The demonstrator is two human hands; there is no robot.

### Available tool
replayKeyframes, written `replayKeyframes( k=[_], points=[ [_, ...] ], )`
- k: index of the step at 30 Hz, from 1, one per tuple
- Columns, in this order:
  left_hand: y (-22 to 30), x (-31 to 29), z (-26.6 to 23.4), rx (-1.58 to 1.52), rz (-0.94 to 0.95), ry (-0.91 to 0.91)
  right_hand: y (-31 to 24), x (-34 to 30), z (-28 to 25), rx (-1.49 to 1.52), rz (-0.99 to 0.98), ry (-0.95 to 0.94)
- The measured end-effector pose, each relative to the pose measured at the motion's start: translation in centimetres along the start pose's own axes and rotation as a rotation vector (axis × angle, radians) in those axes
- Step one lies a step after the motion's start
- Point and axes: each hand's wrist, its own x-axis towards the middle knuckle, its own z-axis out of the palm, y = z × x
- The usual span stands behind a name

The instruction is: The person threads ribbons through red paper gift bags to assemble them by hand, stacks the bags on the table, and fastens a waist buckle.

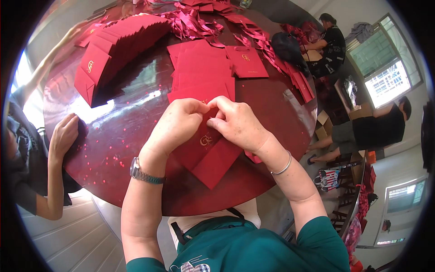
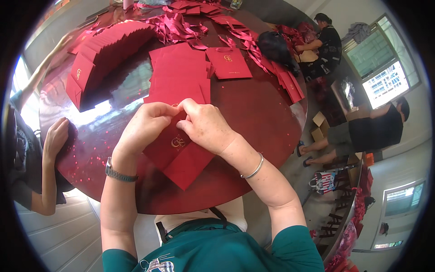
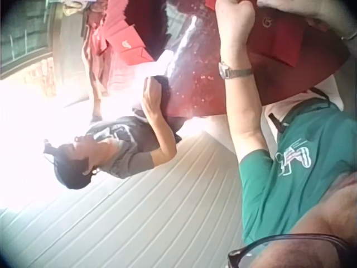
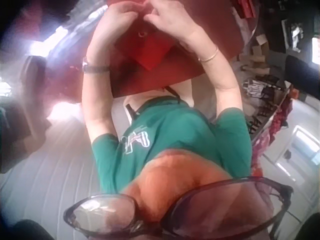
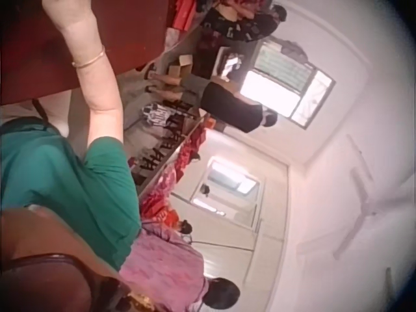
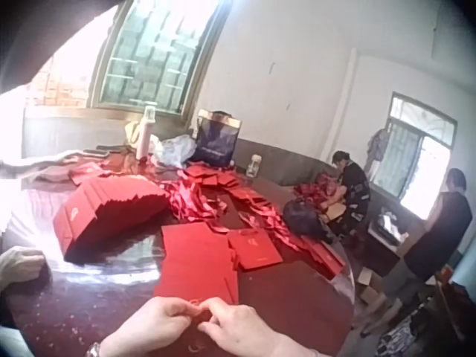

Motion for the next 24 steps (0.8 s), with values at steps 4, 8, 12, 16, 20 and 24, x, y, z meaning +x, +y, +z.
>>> replayKeyframes(
  k=[4, 8, 12, 16, 20, 24],
  points=[
    [1.3, 0.0, -0.8, -0.142, -0.17, -0.086, 0.3, -0.5, -0.3, -0.048, -0.084, 0.045],
    [2.0, -0.1, -1.5, -0.183, -0.208, -0.233, 0.2, -1.6, -0.5, -0.007, -0.128, 0.11],
    [1.1, -0.2, -0.5, -0.122, -0.081, -0.158, -0.5, -1.9, -0.8, 0.128, -0.043, 0.127],
    [0.2, 0.0, 0.7, 0.063, 0.343, -0.02, -0.4, -2.1, -1.0, 0.137, -0.009, 0.134],
    [-0.8, 0.5, 0.9, 0.173, 0.495, -0.033, -0.1, -2.1, -1.0, 0.186, 0.035, 0.101],
    [-1.1, 0.5, 0.9, 0.222, 0.524, -0.027, 0.0, -2.1, -0.9, 0.259, 0.093, 0.091]
  ],
)
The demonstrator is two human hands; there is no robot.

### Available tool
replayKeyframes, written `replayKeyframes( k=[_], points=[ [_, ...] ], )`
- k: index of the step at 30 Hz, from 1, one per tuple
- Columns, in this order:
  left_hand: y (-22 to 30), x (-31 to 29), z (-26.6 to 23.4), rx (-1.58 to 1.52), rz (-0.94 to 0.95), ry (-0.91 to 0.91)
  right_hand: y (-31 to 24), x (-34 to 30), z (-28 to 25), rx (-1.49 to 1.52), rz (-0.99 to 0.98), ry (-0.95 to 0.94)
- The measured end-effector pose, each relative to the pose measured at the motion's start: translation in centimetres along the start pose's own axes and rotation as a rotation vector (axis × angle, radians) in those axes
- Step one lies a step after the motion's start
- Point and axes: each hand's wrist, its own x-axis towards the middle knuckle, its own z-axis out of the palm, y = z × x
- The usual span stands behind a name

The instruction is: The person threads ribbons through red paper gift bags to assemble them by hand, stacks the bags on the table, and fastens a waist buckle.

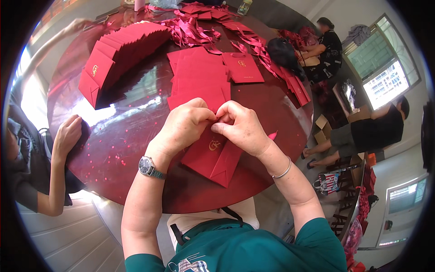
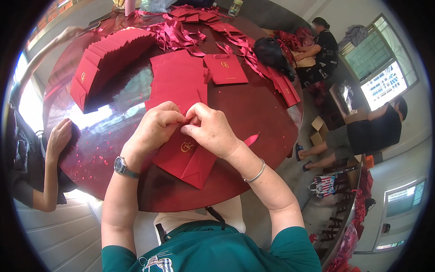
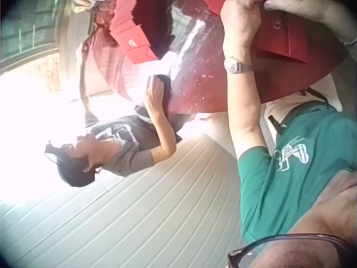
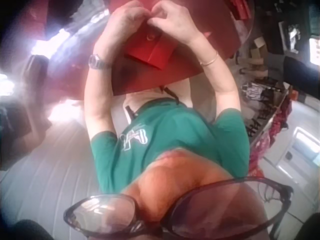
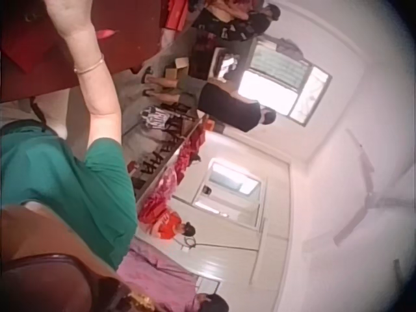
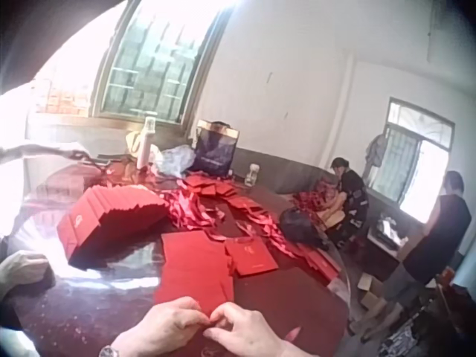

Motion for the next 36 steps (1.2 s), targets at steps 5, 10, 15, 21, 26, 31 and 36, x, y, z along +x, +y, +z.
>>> replayKeyframes(
  k=[5, 10, 15, 21, 26, 31, 36],
  points=[
    [0.6, 0.0, -0.4, 0.105, -0.002, -0.034, -0.2, 0.0, -0.1, 0.022, -0.007, -0.046],
    [0.3, 0.0, -1.6, 0.265, -0.031, -0.042, -0.2, 0.6, -0.6, -0.082, -0.026, -0.119],
    [-0.8, 0.0, -3.9, 0.416, -0.083, 0.228, 1.0, 0.1, -1.8, -0.096, 0.045, -0.14],
    [-2.5, -0.4, -4.4, 0.55, -0.346, 0.354, 1.3, -0.2, -1.3, -0.121, 0.057, -0.133],
    [-2.3, 0.2, -2.3, 0.488, -0.216, 0.49, 3.2, -0.4, -1.5, -0.082, 0.066, 0.035],
    [1.7, -0.4, 0.2, 0.323, -0.191, 0.06, 4.9, 0.1, -2.5, -0.154, 0.083, 0.315],
    [0.9, -0.2, 2.0, 0.409, -0.143, 0.107, 6.7, 0.2, -3.2, -0.221, 0.054, 0.174]
  ],
)
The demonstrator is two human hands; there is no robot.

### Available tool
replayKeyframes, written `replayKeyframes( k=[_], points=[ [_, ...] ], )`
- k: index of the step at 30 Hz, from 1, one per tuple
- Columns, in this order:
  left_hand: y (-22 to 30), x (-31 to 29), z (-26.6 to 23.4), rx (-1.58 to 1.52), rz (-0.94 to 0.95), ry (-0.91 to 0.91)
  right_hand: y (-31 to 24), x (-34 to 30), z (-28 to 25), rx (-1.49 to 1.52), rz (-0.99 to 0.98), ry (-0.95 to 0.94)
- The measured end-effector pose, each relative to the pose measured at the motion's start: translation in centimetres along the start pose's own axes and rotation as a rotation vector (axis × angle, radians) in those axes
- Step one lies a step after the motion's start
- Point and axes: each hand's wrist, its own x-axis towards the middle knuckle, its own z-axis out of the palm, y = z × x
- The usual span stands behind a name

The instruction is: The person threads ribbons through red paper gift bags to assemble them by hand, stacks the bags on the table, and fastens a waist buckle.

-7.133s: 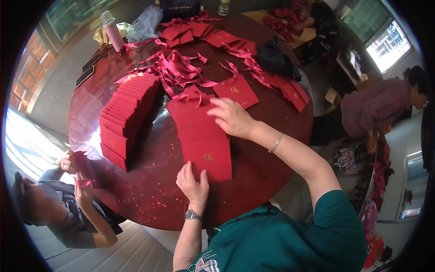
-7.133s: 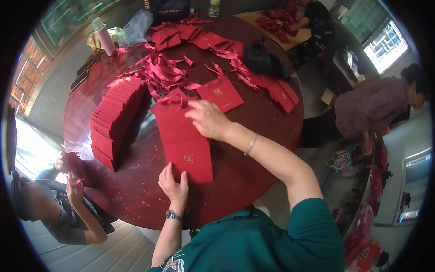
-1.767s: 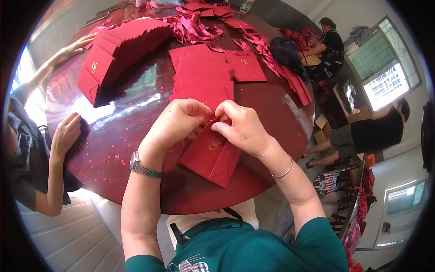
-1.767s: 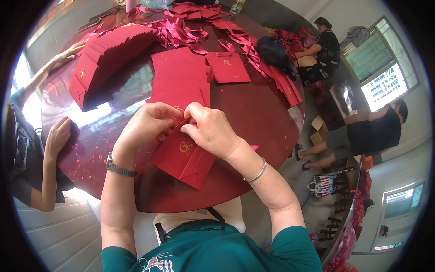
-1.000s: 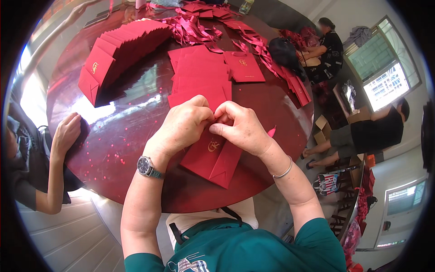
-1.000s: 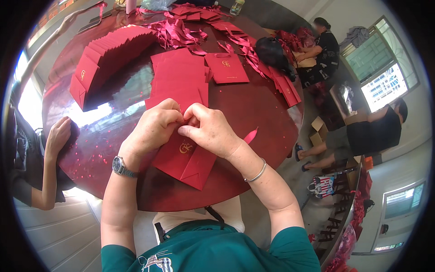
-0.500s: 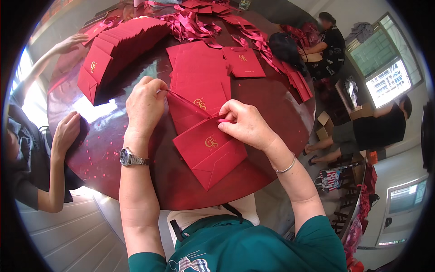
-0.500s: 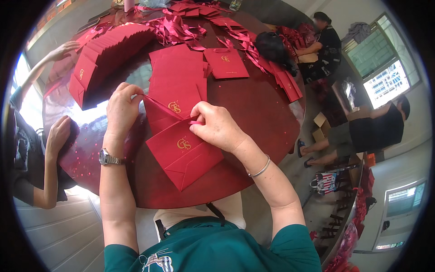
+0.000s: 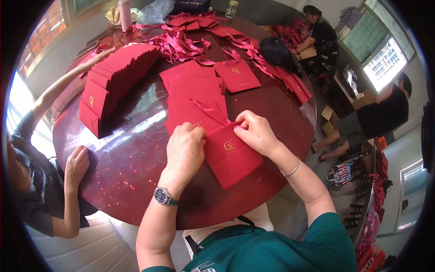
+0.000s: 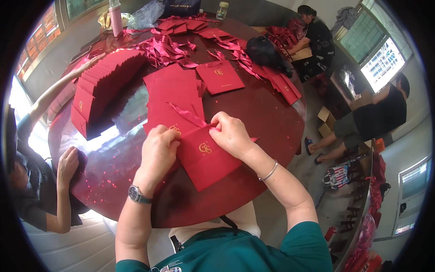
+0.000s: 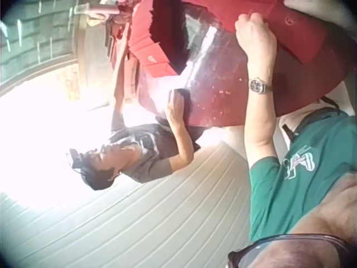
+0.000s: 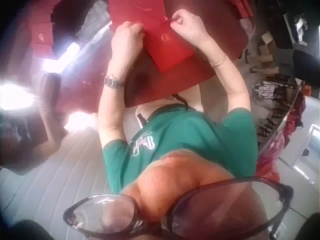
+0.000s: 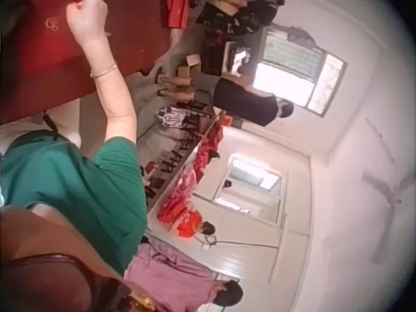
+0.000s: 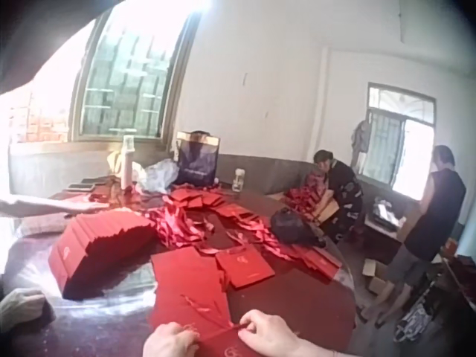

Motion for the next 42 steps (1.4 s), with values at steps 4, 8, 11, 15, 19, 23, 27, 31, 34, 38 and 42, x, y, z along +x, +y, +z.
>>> replayKeyframes(
  k=[4, 8, 11, 15, 19, 23, 27, 31, 34, 38, 42],
  points=[
    [0.6, 0.0, 0.3, 0.01, -0.006, -0.019, -0.7, 1.4, -1.1, -0.003, -0.02, -0.2],
    [0.6, -0.2, 0.6, 0.057, -0.009, -0.064, -2.0, 4.7, -3.5, -0.176, -0.144, -0.479],
    [0.9, 0.2, 0.3, 0.052, 0.012, -0.047, -1.3, 10.1, -4.3, -0.07, -0.246, -0.12],
    [0.8, 0.6, -0.9, -0.132, -0.061, 0.006, 1.5, 20.7, -1.6, -0.133, -0.306, 0.079],
    [-0.2, 0.7, -1.3, -0.182, -0.185, 0.014, 5.3, 28.4, 4.0, -0.165, -0.27, 0.01],
    [-0.2, 1.2, -1.0, -0.24, -0.189, 0.012, 6.8, 32.0, 6.2, -0.086, -0.323, 0.156],
    [-1.0, 1.4, -1.2, -0.184, -0.162, 0.076, 5.1, 30.4, 5.6, -0.029, -0.505, 0.23],
    [-0.9, 1.9, -1.5, -0.199, -0.278, 0.074, 4.1, 20.6, -0.2, -0.105, -0.444, 0.17],
    [-1.2, 1.5, -2.0, -0.158, -0.299, 0.066, 6.2, 12.0, -2.7, -0.029, -0.394, 0.049],
    [-1.1, 1.3, -1.7, -0.144, -0.289, 0.076, 8.5, 2.1, -5.3, -0.076, -0.149, 0.055],
    [-2.0, 0.7, -1.4, -0.121, -0.306, 0.081, 8.4, -2.6, -4.5, -0.049, -0.001, 0.157]
  ],
)
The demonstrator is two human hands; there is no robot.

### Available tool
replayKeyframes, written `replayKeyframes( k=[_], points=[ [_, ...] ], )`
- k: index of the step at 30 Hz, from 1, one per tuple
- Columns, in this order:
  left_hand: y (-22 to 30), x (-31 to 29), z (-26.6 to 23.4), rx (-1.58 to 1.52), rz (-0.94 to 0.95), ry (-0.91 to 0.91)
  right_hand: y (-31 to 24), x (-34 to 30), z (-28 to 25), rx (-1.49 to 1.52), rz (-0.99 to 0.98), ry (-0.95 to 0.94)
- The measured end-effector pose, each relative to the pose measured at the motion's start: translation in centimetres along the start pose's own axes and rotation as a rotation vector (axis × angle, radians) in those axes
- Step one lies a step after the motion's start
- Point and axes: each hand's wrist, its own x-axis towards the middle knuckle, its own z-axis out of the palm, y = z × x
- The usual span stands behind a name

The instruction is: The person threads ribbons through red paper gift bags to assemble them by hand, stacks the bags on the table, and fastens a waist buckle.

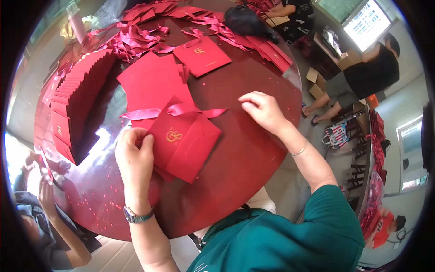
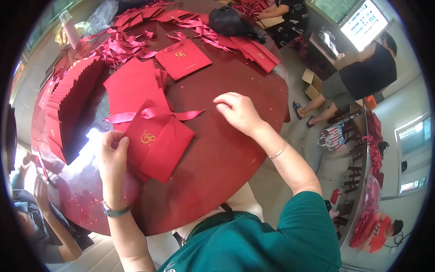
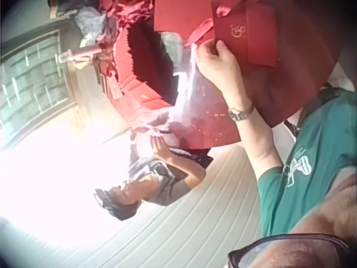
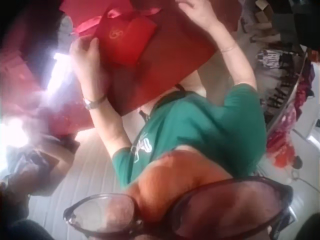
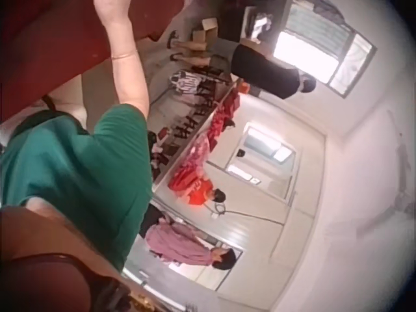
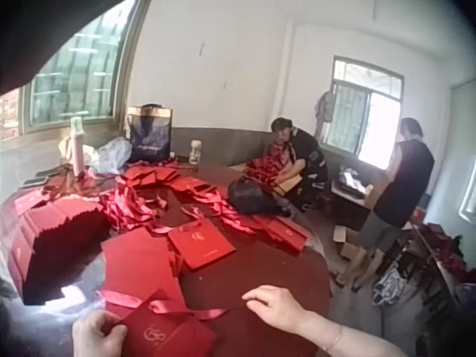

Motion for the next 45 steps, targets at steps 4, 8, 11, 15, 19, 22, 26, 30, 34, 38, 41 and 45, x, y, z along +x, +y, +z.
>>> replayKeyframes(
  k=[4, 8, 11, 15, 19, 22, 26, 30, 34, 38, 41, 45],
  points=[
    [-0.4, 0.1, -0.2, 0.027, 0.075, 0.013, -0.6, 0.2, 2.6, -0.169, -0.281, -0.015],
    [-0.5, 0.1, 0.3, -0.033, 0.073, 0.023, -1.2, 0.4, 2.8, -0.078, -0.128, -0.045],
    [-0.5, 0.0, -0.1, -0.012, 0.051, -0.012, -4.3, -1.0, 1.0, 0.191, 0.093, -0.002],
    [2.8, -0.7, -0.8, 0.251, 0.457, 0.274, -10.9, -1.6, -0.9, -0.145, -0.404, 0.179],
    [4.9, -3.0, 0.9, -0.216, 0.497, -0.109, -16.2, -2.5, 0.4, -0.196, -0.567, -0.091],
    [4.9, -3.4, 1.7, -0.371, 0.4, -0.119, -16.8, -2.5, 1.8, 0.026, -0.531, -0.067],
    [4.8, -3.7, 2.7, -0.813, 0.127, -0.144, -16.1, -1.7, 3.2, 0.283, -0.467, -0.026],
    [3.8, -3.8, 2.6, -0.52, 0.192, -0.16, -14.9, -1.0, 4.0, 0.352, -0.5, -0.064],
    [4.9, -3.4, 1.3, -0.401, 0.17, -0.23, -14.0, -0.4, 5.6, 0.454, -0.473, 0.017],
    [2.5, -1.3, -2.5, 0.395, 0.119, -0.037, -14.1, 0.4, 7.1, 0.531, -0.303, 0.021],
    [0.7, -0.7, -2.7, 0.178, 0.055, -0.145, -14.7, 1.0, 8.8, 0.47, -0.182, -0.123],
    [0.5, -0.5, -1.3, 0.153, 0.026, -0.211, -13.2, 0.9, 12.0, 0.354, -0.255, -0.04]
  ],
)
